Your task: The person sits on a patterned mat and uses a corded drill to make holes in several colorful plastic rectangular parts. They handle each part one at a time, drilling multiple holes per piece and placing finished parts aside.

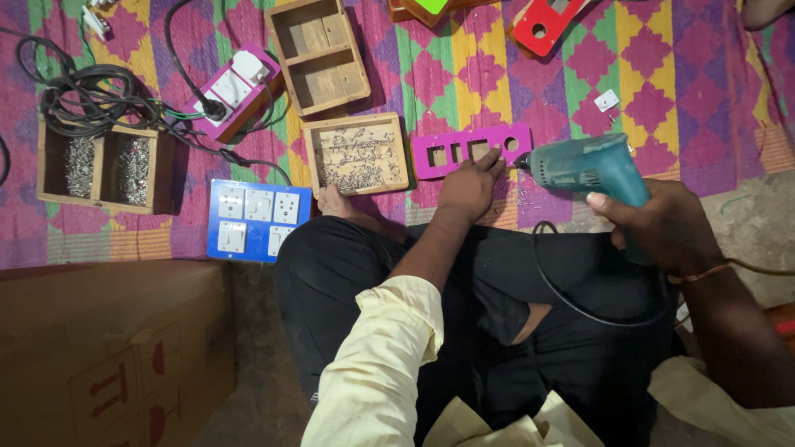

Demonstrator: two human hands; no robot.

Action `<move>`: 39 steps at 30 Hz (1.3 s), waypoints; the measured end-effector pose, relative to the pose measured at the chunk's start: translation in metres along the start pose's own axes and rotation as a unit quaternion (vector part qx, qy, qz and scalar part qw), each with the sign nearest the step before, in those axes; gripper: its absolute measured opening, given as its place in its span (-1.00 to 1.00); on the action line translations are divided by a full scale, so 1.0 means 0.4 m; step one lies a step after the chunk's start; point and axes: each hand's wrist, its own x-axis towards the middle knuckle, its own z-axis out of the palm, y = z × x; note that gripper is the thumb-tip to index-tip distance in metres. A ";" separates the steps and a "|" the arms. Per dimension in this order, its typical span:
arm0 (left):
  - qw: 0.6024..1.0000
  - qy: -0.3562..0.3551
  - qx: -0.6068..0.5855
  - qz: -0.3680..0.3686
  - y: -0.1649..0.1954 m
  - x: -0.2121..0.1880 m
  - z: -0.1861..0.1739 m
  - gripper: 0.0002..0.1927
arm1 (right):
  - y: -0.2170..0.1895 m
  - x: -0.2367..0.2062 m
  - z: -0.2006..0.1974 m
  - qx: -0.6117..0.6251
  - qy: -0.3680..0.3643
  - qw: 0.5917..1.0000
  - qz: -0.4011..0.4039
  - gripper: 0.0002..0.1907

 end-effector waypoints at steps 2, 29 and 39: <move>1.000 -0.005 0.005 -0.001 0.001 0.000 -0.002 -0.52 | 0.001 0.001 0.001 0.008 0.001 1.000 -0.003 -0.51; 0.998 0.029 -0.044 0.018 0.054 0.126 0.026 -0.82 | 0.273 -0.153 0.032 0.298 0.030 0.953 0.038 -0.49; 0.992 0.096 -0.024 0.079 0.053 0.163 0.060 -0.79 | 0.461 -0.110 0.057 0.560 -0.005 0.827 0.046 -0.42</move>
